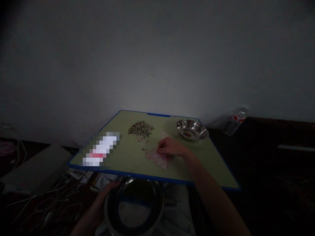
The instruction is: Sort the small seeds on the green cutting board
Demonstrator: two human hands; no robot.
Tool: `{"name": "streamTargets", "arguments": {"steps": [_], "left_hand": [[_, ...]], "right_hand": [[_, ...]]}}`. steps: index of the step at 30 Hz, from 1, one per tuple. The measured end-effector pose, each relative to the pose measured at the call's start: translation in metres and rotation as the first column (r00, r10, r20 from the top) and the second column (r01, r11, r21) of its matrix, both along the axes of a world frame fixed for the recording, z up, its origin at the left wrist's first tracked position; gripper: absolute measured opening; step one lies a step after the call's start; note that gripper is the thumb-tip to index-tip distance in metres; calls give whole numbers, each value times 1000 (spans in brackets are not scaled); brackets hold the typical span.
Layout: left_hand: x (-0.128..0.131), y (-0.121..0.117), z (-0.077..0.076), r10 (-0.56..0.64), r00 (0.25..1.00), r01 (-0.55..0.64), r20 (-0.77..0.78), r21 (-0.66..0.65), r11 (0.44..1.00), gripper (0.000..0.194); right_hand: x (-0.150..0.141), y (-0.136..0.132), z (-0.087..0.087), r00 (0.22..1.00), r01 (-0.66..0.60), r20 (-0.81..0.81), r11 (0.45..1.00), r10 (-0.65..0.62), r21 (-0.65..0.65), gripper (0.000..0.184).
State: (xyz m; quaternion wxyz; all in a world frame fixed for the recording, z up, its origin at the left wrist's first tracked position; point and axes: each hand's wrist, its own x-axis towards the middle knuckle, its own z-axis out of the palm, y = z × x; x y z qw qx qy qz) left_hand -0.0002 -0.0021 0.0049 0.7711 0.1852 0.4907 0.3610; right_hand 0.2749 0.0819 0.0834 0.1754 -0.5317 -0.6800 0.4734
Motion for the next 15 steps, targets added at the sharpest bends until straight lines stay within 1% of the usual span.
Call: {"name": "streamTargets", "arguments": {"steps": [4, 8, 11, 15], "left_hand": [[-1, 2, -5, -49, 998, 50, 42, -5, 999, 18], [-1, 2, -9, -10, 999, 10, 35, 1, 1000, 15], [0, 1, -7, 0, 1000, 0, 24, 3, 1000, 14], [2, -1, 1, -4, 1000, 4, 8, -6, 1000, 17]], "right_hand": [[1, 1, -1, 999, 46, -6, 999, -46, 14, 14], [4, 3, -2, 998, 53, -21, 998, -52, 26, 15], [6, 4, -4, 999, 38, -39, 999, -37, 32, 16], [6, 6, -6, 997, 40, -67, 999, -37, 36, 14]]}}
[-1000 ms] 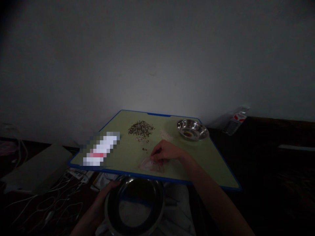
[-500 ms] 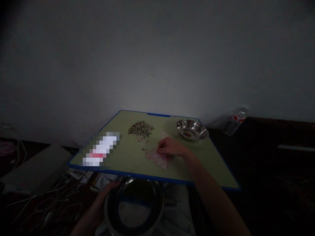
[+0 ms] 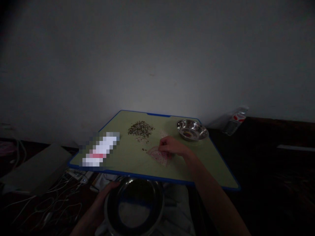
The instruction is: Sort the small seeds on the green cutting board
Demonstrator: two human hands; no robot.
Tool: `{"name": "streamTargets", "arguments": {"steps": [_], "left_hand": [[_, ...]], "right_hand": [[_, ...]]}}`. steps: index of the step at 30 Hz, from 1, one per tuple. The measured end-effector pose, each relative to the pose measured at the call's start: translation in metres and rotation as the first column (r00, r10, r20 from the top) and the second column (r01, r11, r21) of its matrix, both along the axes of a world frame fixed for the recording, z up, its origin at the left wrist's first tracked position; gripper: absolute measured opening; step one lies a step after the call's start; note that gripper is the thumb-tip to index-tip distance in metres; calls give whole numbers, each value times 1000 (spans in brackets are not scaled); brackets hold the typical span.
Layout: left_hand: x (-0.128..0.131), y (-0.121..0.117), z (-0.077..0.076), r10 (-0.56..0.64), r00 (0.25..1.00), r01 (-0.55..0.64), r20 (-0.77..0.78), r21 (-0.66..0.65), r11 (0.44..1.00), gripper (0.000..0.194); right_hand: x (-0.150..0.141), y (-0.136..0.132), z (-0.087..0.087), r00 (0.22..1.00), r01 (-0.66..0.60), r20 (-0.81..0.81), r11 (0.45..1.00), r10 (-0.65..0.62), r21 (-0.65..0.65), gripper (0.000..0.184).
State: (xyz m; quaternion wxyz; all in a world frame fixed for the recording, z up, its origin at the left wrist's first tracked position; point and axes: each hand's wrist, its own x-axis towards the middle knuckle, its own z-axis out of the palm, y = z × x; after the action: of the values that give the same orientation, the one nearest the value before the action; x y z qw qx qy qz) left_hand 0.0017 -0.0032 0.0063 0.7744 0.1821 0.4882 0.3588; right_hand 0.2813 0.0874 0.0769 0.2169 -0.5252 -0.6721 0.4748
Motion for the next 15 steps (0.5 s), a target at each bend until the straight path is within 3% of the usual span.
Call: {"name": "streamTargets", "arguments": {"steps": [5, 15], "left_hand": [[0, 1, 2, 19, 1000, -19, -14, 18, 1000, 13], [-8, 3, -20, 12, 996, -3, -90, 99, 995, 16]], "right_hand": [[-2, 0, -1, 1000, 12, -1, 1000, -12, 1, 14], [-4, 2, -5, 999, 46, -11, 999, -46, 10, 15]]}}
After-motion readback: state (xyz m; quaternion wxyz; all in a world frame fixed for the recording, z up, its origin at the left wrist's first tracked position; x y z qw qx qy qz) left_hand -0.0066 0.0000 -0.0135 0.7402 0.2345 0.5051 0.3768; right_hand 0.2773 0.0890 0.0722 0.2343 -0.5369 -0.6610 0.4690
